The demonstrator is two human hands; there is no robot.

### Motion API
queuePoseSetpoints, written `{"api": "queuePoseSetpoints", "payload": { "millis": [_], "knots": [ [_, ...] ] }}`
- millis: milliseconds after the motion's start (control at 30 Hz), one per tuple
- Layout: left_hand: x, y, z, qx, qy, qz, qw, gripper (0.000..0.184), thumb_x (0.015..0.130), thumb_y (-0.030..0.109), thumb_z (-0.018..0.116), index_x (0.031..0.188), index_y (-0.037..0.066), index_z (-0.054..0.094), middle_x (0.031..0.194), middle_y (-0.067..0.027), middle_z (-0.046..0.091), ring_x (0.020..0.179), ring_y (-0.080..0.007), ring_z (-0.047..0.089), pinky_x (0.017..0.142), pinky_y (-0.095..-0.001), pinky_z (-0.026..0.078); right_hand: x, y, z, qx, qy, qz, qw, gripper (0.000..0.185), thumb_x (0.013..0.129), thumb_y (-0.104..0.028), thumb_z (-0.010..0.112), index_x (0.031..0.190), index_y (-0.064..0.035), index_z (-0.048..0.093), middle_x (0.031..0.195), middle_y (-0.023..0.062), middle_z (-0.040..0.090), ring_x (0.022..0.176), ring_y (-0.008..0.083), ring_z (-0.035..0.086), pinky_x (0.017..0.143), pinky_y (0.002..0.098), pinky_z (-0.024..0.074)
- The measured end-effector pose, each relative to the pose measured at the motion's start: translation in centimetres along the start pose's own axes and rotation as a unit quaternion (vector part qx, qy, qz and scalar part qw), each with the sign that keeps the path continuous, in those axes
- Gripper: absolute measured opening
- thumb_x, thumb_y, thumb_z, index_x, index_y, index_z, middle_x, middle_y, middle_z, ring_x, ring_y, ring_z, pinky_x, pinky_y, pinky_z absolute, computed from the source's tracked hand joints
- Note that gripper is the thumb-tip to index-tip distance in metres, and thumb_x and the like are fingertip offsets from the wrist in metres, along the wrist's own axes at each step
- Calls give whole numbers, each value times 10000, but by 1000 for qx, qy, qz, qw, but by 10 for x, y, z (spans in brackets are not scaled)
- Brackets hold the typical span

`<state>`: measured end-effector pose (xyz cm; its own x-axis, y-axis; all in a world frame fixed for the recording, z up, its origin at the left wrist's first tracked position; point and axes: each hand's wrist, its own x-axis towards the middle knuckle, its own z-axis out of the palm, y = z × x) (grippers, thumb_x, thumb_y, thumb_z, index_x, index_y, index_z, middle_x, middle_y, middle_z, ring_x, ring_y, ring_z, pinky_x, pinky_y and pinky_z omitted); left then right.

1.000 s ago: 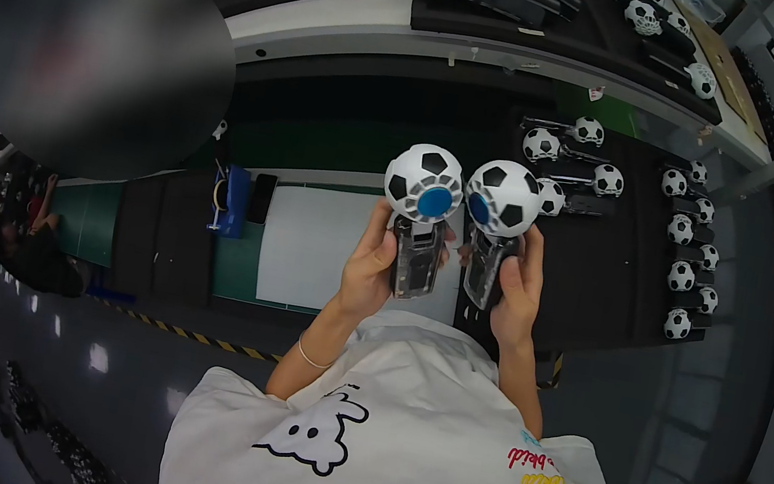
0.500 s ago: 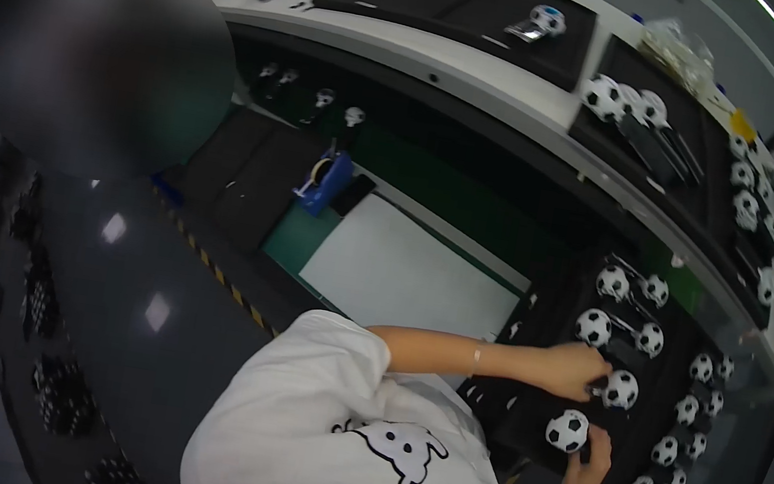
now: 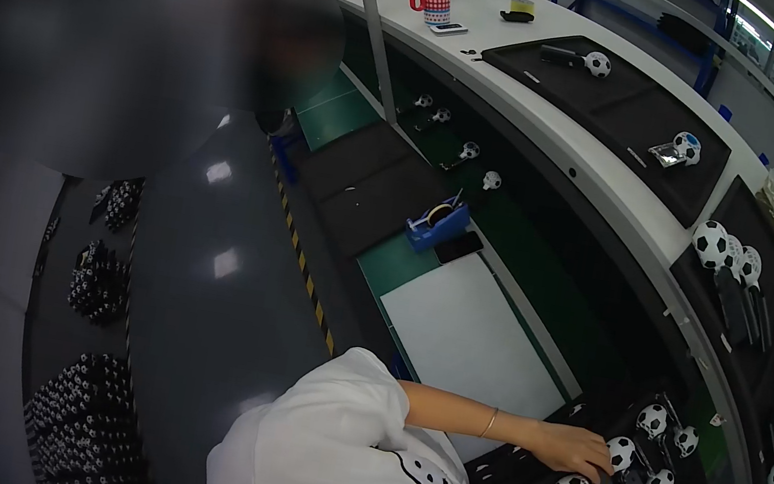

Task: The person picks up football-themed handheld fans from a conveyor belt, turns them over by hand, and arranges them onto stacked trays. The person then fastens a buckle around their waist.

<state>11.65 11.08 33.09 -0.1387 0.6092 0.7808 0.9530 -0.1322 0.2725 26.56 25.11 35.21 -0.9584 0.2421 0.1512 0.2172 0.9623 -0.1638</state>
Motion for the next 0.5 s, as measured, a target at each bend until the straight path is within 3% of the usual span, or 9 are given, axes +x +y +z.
{"api": "queuePoseSetpoints", "payload": {
  "millis": [67, 200, 267, 367, 467, 500],
  "knots": [
    [-22, 6, -11, -58, 42, -135, 988, 233, 744, -37, 629, 967, 30, 619, 1176, -131, 541, 1048, -298, 536, 840, -398, 467, -2, -7, 10, 107, 145, -54, 982, 478, 791, 95, 474, 1244, -33, 557, 1276, 155, 500, 1189, 329, 441, 996, 458, 344],
    [-86, 7, -46, -116, 52, -333, 934, 214, 774, -53, 566, 964, 42, 598, 1204, -114, 508, 1008, -274, 567, 814, -363, 478, -1, -5, 22, 148, 180, -41, 972, 483, 754, 130, 421, 1199, 10, 566, 1258, 169, 512, 1187, 337, 451, 997, 446, 362],
    [-129, -1, -73, -43, 50, -360, 930, 234, 796, -49, 544, 1002, 52, 588, 1235, -95, 484, 997, -248, 579, 803, -345, 486, 0, -24, 18, 197, 226, -34, 954, 368, 789, 117, 432, 1121, 45, 574, 1195, 178, 543, 1117, 336, 500, 966, 413, 398],
    [-174, -3, -130, -38, 95, -476, 874, 188, 837, -33, 510, 979, 52, 599, 1217, -78, 495, 978, -227, 594, 782, -336, 494, 3, -68, 9, 205, 283, -31, 937, 236, 854, 107, 446, 1043, 57, 580, 1118, 184, 560, 1049, 316, 532, 887, 388, 460],
    [-212, -10, -188, 2, 135, -533, 835, 174, 855, -26, 501, 971, 47, 609, 1204, -73, 501, 969, -218, 598, 780, -320, 496, 16, -120, 18, 231, 275, -40, 932, 182, 872, 98, 446, 995, 56, 573, 1069, 180, 561, 1018, 300, 536, 858, 366, 467],
    [-224, -16, -207, 21, 156, -562, 812, 172, 861, -25, 499, 969, 43, 615, 1197, -76, 504, 970, -216, 598, 784, -309, 495, 23, -143, 28, 305, 250, -12, 919, 170, 855, 84, 472, 992, 55, 569, 1049, 171, 561, 1018, 298, 534, 864, 368, 451]
  ]
}}
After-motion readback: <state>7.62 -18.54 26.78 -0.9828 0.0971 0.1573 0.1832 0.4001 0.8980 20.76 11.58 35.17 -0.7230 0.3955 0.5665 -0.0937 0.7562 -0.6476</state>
